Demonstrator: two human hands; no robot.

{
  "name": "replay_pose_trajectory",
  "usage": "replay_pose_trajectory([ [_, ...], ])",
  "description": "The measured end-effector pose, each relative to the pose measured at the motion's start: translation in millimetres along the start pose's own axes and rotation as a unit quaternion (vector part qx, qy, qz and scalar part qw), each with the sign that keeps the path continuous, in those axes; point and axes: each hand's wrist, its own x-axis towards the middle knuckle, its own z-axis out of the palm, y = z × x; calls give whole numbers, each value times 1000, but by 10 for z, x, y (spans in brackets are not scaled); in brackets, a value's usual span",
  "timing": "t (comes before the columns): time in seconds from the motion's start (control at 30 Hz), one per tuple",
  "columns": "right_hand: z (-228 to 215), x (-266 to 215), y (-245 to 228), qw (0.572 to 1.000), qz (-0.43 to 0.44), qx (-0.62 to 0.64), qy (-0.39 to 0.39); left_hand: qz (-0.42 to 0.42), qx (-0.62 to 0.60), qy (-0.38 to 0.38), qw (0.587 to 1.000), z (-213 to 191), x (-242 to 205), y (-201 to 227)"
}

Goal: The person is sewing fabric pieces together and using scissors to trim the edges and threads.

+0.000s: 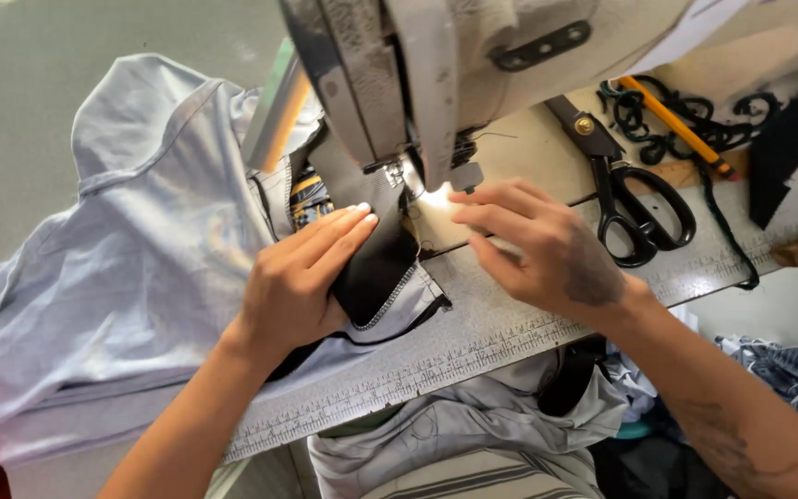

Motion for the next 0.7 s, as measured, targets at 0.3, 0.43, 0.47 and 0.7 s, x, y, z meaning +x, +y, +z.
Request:
replay_pose_trajectory([
  [0.3, 96, 133, 173, 957, -173, -191, -135, -7, 8, -1, 1000, -58, 97, 15],
  [0.43, 61, 129, 120, 944, -185, -242, -127, 16, 5, -11, 1000, -48, 81, -22],
  [0.47, 57, 137, 100, 942, -188, -249, -123, 22, 10, -18, 1000, -46, 75, -35],
  [0.7, 134, 171, 92, 955, -153, -221, -124, -8, -37, 7, 999, -70, 117, -38],
])
